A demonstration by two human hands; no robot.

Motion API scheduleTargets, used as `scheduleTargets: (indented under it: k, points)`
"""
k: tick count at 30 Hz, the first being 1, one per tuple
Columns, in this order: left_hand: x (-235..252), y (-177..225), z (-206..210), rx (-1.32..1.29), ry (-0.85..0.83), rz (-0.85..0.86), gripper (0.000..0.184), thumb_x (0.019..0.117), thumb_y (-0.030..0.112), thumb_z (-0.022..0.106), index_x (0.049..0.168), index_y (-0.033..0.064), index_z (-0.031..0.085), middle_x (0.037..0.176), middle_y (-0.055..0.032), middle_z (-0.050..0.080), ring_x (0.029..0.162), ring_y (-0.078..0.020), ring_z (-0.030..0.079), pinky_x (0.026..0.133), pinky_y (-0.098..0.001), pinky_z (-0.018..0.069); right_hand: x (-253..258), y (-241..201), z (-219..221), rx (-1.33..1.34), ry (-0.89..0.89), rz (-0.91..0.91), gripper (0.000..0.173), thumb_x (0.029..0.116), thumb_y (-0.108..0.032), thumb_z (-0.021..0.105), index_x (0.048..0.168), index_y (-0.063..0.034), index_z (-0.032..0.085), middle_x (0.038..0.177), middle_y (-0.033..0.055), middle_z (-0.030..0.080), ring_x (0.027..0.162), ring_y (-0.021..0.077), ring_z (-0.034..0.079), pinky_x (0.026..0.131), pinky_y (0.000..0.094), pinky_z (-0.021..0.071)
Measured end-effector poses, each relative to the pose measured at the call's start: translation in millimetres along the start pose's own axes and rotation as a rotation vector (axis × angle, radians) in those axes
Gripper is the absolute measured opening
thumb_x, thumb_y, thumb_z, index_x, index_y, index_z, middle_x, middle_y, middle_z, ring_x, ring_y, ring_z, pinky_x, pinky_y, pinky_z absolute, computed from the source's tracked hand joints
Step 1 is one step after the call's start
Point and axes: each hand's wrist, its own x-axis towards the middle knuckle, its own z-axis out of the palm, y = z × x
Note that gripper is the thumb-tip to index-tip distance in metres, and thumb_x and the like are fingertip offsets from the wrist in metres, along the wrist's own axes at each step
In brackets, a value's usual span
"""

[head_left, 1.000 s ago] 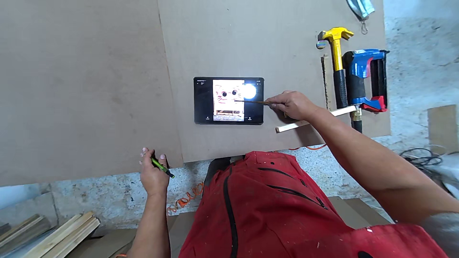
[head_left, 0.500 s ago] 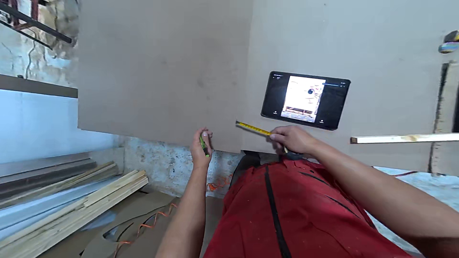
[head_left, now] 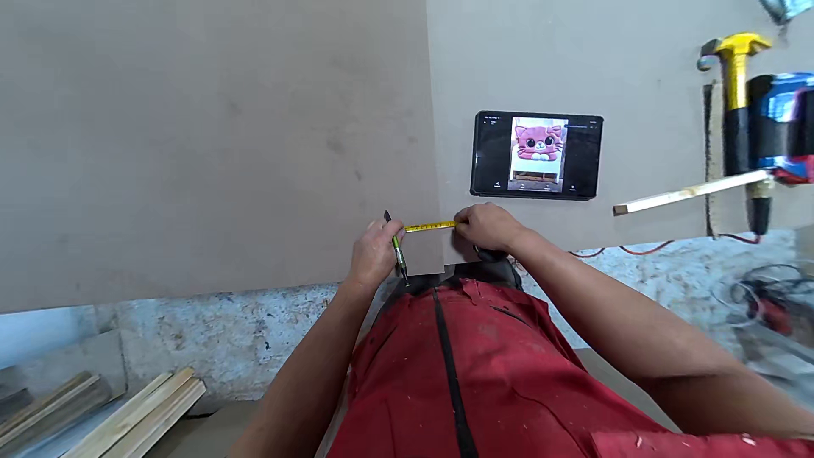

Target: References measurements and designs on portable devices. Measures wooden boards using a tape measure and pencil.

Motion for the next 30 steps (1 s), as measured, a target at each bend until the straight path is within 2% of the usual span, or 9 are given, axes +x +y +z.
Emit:
scheduleTargets:
  k: [2,6,14,17,22,26,27,29,30]
  points:
    - [1.5,-4.4,1.4,-0.026,0.010,0.045,0.020,0.1048,0.027,0.060,0.108,0.0116,0.073,0.093,-0.0104,0.068,0.094,-0.0274,0.069,0.080,-0.0459,0.0593,0.6,-1.9,1.2,0.055,0.012,-0.027,0.025,0.1043,-0.033,0.053,0.108,-0.0182,0.073,0.098,0.0093,0.072,0.095,0.0299,0.069,0.080,0.0571,0.0542]
    - [4.9,-12.1,1.6,-0.047,0.039,0.099,0.019,0.1039,0.026,0.062,0.106,0.0119,0.074,0.092,-0.0099,0.069,0.092,-0.0260,0.070,0.080,-0.0444,0.0596,6.0,-1.6,-1.6,0.177,0.007,-0.121,0.019,0.1032,-0.036,0.060,0.107,-0.0195,0.069,0.091,0.0047,0.071,0.087,0.0242,0.069,0.078,0.0538,0.0551]
    - [5.3,-17.3,6.8,-0.068,0.067,0.137,0.022,0.1042,0.031,0.061,0.108,0.0156,0.076,0.091,-0.0079,0.070,0.092,-0.0242,0.069,0.079,-0.0430,0.0589,14.7,2.3,2.3,0.185,0.004,-0.188,0.022,0.1050,-0.036,0.056,0.102,-0.0228,0.074,0.085,-0.0014,0.072,0.082,0.0174,0.069,0.077,0.0492,0.0550]
    - [6.6,-15.7,8.7,-0.067,0.086,0.134,0.022,0.1040,0.033,0.062,0.109,0.0168,0.076,0.091,-0.0072,0.070,0.091,-0.0239,0.070,0.077,-0.0430,0.0589,13.7,-0.3,1.8,0.175,0.010,-0.174,0.022,0.1056,-0.034,0.056,0.103,-0.0222,0.074,0.087,-0.0004,0.073,0.084,0.0182,0.070,0.079,0.0498,0.0552]
    - [5.4,-13.9,10.3,-0.043,0.105,0.125,0.022,0.1047,0.033,0.060,0.109,0.0175,0.075,0.091,-0.0067,0.069,0.090,-0.0233,0.070,0.076,-0.0423,0.0586,14.7,-4.8,2.0,0.166,0.004,-0.140,0.022,0.1048,-0.033,0.055,0.100,-0.0225,0.074,0.086,-0.0002,0.073,0.083,0.0190,0.069,0.077,0.0502,0.0543]
    - [4.9,-10.5,9.7,-0.071,0.121,0.093,0.020,0.1031,0.032,0.063,0.109,0.0173,0.076,0.092,-0.0059,0.070,0.091,-0.0222,0.069,0.078,-0.0420,0.0586,16.4,-2.9,-0.3,0.174,-0.044,-0.164,0.022,0.1059,-0.033,0.055,0.101,-0.0206,0.072,0.084,0.0015,0.071,0.081,0.0204,0.068,0.076,0.0501,0.0537]
    - [3.8,-8.7,6.0,-0.115,0.111,0.051,0.021,0.1030,0.032,0.064,0.112,0.0167,0.076,0.097,-0.0060,0.072,0.095,-0.0212,0.070,0.083,-0.0426,0.0590,16.9,-2.1,-0.4,0.183,-0.047,-0.170,0.022,0.1058,-0.033,0.055,0.101,-0.0206,0.072,0.083,0.0014,0.071,0.080,0.0202,0.068,0.075,0.0500,0.0538]
    - [-3.2,-3.8,-8.0,-0.304,0.071,-0.091,0.030,0.1051,0.031,0.060,0.128,0.0141,0.071,0.115,-0.0084,0.074,0.102,-0.0203,0.072,0.090,-0.0472,0.0594,17.1,-1.6,-0.4,0.206,-0.048,-0.176,0.021,0.1052,-0.032,0.057,0.101,-0.0199,0.073,0.083,0.0018,0.071,0.080,0.0202,0.068,0.075,0.0502,0.0539]
    - [-8.8,-3.5,-13.3,-0.412,0.076,-0.150,0.035,0.1069,0.032,0.056,0.136,0.0156,0.067,0.115,-0.0082,0.074,0.096,-0.0184,0.072,0.086,-0.0456,0.0600,16.7,-2.3,-0.9,0.210,-0.051,-0.171,0.021,0.1052,-0.032,0.057,0.101,-0.0196,0.074,0.083,0.0020,0.071,0.080,0.0203,0.068,0.076,0.0502,0.0538]
